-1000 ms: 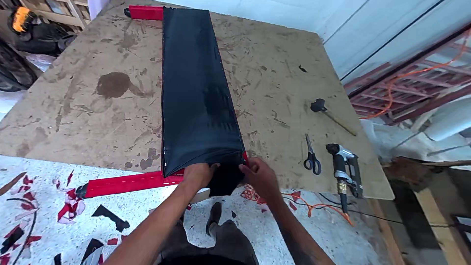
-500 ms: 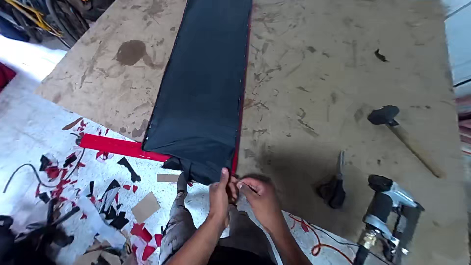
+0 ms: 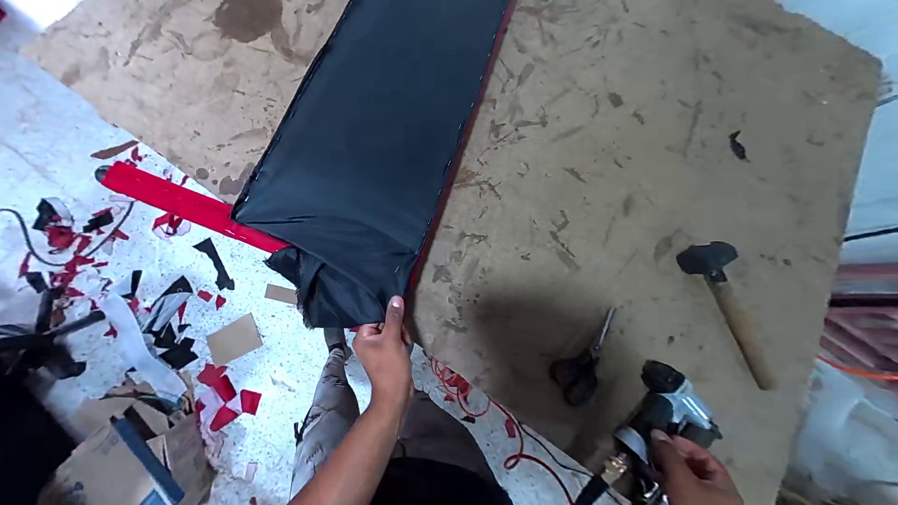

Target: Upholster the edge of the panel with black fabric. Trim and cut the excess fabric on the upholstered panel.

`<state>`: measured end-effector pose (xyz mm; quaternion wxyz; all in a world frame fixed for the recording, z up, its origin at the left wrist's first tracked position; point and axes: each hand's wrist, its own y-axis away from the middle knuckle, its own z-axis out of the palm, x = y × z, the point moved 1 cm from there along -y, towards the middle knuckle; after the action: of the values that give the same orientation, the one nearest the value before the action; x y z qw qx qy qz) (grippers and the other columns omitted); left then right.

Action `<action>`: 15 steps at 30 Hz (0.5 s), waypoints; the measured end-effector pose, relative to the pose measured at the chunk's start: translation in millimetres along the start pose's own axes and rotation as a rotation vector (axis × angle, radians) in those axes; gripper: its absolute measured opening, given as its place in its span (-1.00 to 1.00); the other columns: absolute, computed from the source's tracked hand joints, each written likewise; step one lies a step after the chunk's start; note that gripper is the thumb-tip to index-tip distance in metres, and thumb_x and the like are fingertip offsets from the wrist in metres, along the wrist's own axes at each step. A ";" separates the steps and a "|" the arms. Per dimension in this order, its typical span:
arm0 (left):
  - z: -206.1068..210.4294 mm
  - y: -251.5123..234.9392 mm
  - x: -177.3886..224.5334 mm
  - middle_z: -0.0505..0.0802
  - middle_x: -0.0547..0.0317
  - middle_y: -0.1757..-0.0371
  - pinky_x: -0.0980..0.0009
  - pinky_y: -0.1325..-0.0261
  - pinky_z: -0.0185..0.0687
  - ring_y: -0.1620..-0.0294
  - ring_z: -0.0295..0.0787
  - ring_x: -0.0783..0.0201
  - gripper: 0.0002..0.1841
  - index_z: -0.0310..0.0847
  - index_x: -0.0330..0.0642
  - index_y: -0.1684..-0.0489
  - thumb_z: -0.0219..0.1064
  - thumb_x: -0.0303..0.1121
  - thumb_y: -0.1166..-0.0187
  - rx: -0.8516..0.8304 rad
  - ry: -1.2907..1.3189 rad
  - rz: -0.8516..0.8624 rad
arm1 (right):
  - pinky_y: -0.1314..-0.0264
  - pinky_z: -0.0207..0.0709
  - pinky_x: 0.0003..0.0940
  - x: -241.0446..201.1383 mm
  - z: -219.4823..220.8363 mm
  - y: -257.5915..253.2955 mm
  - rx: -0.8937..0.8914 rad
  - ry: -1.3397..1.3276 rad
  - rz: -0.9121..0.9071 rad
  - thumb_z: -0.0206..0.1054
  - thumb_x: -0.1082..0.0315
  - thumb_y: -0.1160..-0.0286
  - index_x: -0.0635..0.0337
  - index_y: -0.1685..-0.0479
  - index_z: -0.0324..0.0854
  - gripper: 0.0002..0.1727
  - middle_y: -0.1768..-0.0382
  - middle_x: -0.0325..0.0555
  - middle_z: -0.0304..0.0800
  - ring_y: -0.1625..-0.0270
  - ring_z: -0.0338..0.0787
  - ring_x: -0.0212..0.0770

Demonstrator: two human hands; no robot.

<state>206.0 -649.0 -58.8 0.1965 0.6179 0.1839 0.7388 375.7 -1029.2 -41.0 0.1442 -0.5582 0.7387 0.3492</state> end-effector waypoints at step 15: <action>-27.9 -21.0 -44.6 0.88 -0.01 0.28 0.31 0.01 0.74 0.24 0.80 0.25 -0.84 0.71 -0.42 0.21 0.26 -0.49 -0.64 -0.226 0.111 0.038 | 0.36 0.75 -0.20 -39.5 -2.0 -9.0 0.031 -0.051 0.105 0.29 0.45 -0.35 0.34 -0.15 0.35 -0.61 0.41 -0.06 0.71 0.46 0.76 -0.22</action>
<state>187.0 -655.0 -111.8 0.2404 0.5535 0.0984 0.7913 397.6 -1003.1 -19.0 0.1532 -0.5071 0.7684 0.3590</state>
